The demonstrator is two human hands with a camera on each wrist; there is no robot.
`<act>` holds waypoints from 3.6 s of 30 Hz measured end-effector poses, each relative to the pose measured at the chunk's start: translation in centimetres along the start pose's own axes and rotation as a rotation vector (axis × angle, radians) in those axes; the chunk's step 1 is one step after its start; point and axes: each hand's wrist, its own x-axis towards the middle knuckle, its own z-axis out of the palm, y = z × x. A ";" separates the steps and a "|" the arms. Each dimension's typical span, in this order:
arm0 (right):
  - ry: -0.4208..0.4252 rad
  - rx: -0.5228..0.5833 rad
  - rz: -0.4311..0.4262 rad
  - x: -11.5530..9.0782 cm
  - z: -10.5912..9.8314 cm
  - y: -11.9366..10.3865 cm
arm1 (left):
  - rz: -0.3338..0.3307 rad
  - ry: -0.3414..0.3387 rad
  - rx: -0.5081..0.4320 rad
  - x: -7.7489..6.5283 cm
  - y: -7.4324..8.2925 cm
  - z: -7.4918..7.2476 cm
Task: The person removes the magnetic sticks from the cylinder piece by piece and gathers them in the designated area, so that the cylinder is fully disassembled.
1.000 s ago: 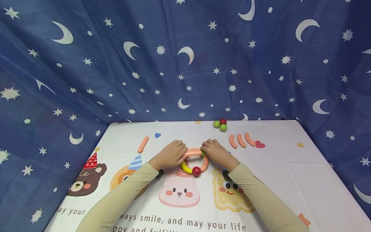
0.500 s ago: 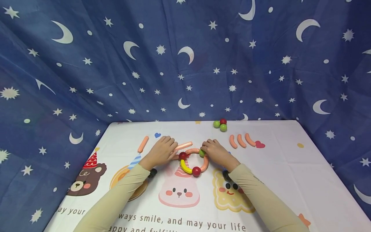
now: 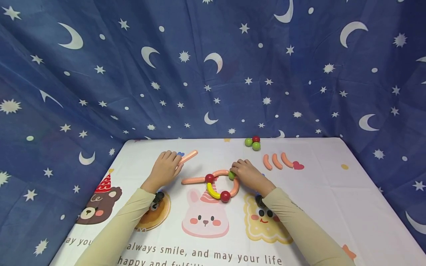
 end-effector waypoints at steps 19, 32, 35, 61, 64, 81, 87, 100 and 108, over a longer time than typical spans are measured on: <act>-0.016 -0.004 0.007 0.1 0.2 0.1 | -0.219 -0.082 0.028 -5.5 -5.9 0.4; -0.028 0.009 0.015 0.0 0.2 0.1 | -0.256 -0.175 0.053 -6.9 -8.1 1.4; -0.036 0.011 0.022 0.1 0.1 0.0 | -0.268 -0.222 0.051 -6.8 -8.4 1.6; -0.030 0.004 0.021 0.0 0.3 0.2 | -0.275 -0.578 0.025 -6.6 -8.5 2.3; -0.035 -0.003 0.018 0.0 0.3 0.2 | -0.292 -0.603 -0.003 -6.6 -8.6 2.3; -0.040 0.005 0.025 0.0 0.6 0.4 | -0.242 -0.494 -0.076 -6.9 -8.5 2.5; -0.042 0.008 0.027 0.0 0.5 0.3 | -0.246 -0.440 -0.069 -6.8 -8.4 2.4; -0.045 -0.011 0.023 -0.1 0.1 0.2 | -0.084 -0.214 -0.073 -4.3 -5.9 1.8; -0.024 -0.051 -0.026 -0.2 0.0 0.5 | 0.059 -0.201 -0.089 -2.6 -2.2 1.4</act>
